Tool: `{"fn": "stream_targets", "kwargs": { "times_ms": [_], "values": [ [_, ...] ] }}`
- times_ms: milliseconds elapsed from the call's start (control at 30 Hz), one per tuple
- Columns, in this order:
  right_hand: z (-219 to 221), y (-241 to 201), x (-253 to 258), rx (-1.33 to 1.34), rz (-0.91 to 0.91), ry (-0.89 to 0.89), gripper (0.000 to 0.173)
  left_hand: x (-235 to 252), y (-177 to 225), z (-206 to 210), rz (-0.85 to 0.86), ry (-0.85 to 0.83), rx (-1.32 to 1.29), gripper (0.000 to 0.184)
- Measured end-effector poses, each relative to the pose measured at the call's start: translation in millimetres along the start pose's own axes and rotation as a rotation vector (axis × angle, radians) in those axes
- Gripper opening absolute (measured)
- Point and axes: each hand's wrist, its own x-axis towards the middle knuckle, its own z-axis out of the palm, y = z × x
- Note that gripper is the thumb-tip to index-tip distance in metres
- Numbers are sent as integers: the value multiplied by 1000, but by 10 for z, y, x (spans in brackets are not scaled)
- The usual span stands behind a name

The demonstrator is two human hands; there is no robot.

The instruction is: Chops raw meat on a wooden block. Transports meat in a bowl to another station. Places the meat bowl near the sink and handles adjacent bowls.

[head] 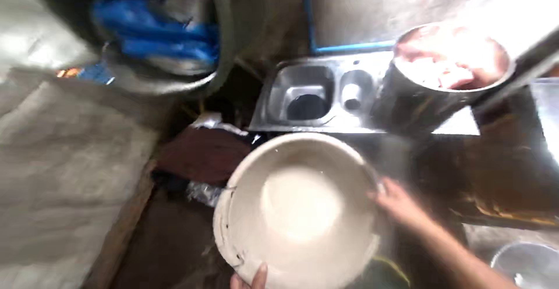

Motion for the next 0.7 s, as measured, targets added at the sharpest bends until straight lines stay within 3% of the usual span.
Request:
{"fn": "stream_targets", "kwargs": {
  "times_ms": [100, 200, 300, 367, 500, 700],
  "values": [
    [-725, -459, -67, 106, -104, 203, 42, 328, 563, 755, 176, -205, -172, 49],
    [-1238, -623, -288, 256, -146, 427, 32, 397, 1160, 1353, 322, -438, -225, 40],
    [-1573, -767, -633, 428, -140, 667, 31, 515, 1553, 1835, 475, -755, -375, 35],
    [-1720, -870, -841, 539, -149, 815, 29, 574, 1776, 2149, 481, -932, -449, 38],
    [-2104, -960, -1053, 685, -163, 1084, 26, 675, 1972, 2595, 407, -1168, -468, 35],
    [-3153, -1097, -471, 829, -303, 1389, 30, 855, 1932, 2771, 352, -1277, -410, 32]
  ]
}}
